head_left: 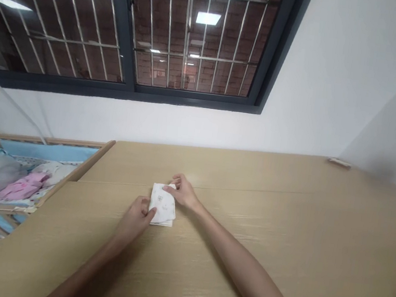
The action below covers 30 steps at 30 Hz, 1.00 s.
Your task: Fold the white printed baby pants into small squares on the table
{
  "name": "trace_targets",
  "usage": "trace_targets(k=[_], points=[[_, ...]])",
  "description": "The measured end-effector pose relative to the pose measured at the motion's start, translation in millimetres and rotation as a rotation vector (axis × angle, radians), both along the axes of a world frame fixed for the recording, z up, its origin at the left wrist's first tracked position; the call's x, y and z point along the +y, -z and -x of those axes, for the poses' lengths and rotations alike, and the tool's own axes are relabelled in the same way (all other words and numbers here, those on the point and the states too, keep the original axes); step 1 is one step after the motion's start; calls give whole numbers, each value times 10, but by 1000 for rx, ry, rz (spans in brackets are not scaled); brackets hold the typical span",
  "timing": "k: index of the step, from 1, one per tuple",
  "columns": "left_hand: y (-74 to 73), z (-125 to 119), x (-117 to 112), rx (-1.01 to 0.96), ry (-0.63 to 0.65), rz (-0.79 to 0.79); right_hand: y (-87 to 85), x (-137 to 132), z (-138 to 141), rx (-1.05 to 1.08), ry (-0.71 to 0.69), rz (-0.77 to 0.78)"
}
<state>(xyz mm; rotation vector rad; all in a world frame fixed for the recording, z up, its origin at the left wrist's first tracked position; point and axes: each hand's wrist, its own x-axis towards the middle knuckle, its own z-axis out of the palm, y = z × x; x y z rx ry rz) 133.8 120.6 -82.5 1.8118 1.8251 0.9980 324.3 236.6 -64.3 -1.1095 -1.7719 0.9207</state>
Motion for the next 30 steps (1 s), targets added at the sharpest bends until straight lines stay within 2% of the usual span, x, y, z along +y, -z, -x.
trace_targets(k=[3, 6, 8, 11, 13, 15, 17, 20, 27, 30], points=[[37, -22, -14, 130, -37, -10, 193, 40, 23, -65, 26, -10], [-22, -111, -108, 261, -65, -75, 144, -1, 18, -178, 3, -159], [-42, -235, -227, 385, -26, -200, -11, -104, 15, -300, -133, -289], [32, -458, -416, 529, 94, -389, -236, -319, 47, -431, -483, -358], [132, -568, -499, 562, 135, -418, -277, -436, 92, -452, -652, -327], [231, -616, -533, 597, 144, -408, -221, -492, 133, -466, -707, -267], [297, -613, -528, 620, 152, -399, -116, -480, 147, -488, -700, -220], [340, -576, -486, 623, 165, -404, 14, -368, 105, -513, -644, -247], [435, -573, -433, 580, 146, -395, 125, -75, -39, -535, -498, -334], [405, -570, -451, 532, 161, -358, 184, -20, -60, -559, -433, -314]])
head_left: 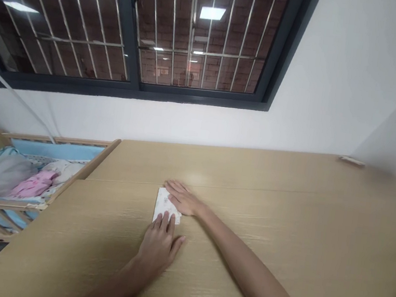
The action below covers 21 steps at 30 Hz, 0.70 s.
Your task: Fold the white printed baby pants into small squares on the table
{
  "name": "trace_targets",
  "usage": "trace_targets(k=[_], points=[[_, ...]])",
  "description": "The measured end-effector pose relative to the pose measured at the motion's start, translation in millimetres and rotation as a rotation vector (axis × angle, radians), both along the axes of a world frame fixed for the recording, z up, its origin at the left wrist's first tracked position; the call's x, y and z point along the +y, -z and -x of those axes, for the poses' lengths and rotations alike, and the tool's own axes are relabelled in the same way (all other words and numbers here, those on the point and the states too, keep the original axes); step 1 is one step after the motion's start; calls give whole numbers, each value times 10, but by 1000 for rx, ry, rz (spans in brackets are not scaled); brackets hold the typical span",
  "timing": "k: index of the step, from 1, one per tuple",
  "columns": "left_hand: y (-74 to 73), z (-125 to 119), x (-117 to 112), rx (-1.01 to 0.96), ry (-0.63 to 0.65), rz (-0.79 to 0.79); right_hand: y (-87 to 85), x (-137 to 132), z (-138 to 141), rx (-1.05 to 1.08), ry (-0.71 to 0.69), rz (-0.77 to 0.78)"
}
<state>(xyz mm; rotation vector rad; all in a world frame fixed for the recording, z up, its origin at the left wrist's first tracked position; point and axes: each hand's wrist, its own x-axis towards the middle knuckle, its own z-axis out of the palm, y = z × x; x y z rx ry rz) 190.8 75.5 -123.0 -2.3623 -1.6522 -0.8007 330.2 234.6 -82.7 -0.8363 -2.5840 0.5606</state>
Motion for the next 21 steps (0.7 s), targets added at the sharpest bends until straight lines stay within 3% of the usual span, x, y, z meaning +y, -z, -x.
trace_targets(k=[6, 9, 12, 14, 21], points=[[-236, 214, 64, -45, 15, 18, 37, -53, -29, 94, 215, -114], [-312, 375, 159, -71, -124, 42, 1, -123, -39, 141, 290, -232], [-333, 484, 243, -14, -311, 182, -21, -162, -41, 140, 297, -273], [-333, 521, 284, 7, -352, 282, -21, -162, -34, 125, 276, -272], [-456, 623, 398, -49, -118, 472, -59, -249, 51, 92, 366, -178]])
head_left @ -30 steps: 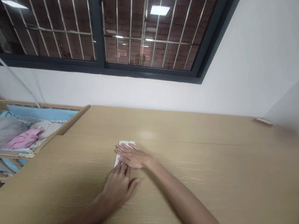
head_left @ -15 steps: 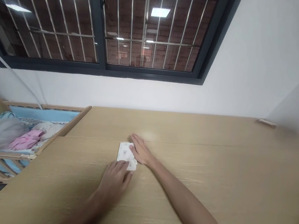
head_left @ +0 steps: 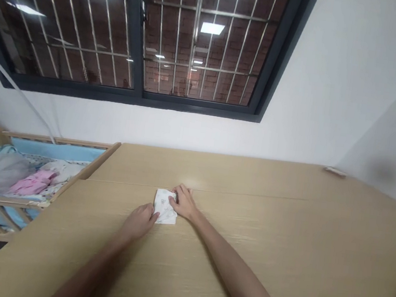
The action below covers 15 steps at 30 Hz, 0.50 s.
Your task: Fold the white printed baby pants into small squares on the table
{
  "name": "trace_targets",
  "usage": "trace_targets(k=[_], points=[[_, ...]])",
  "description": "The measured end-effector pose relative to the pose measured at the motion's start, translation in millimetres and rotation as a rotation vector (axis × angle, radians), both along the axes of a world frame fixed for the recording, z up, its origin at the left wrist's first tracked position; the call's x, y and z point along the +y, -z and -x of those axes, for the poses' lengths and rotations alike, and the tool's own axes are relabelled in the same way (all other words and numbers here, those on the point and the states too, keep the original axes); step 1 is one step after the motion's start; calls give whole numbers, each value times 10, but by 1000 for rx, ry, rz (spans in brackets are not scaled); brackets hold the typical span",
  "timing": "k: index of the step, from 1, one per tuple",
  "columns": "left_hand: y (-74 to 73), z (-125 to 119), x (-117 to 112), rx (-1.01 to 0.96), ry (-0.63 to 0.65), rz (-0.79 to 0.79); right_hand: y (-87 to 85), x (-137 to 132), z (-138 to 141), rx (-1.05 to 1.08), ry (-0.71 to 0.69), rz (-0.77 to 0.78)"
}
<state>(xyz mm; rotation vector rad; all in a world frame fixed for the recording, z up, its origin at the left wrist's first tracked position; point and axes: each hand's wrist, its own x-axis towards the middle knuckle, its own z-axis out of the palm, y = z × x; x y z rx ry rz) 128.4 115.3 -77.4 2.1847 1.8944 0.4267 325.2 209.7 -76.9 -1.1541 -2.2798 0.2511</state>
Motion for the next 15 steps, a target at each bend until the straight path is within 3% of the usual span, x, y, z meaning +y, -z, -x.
trace_targets(k=[4, 7, 11, 15], points=[[-158, 135, -91, -60, 86, 87, -63, -332, 80, -16, 61, 66], [-234, 264, -367, -77, 118, 143, -171, -731, 148, -62, 54, 140], [-187, 535, -1018, -114, 93, 238, -401, -1398, 255, -149, -12, 264], [-63, 1045, -1834, -113, -3, 364, -532, -2120, 437, -163, -231, 415]])
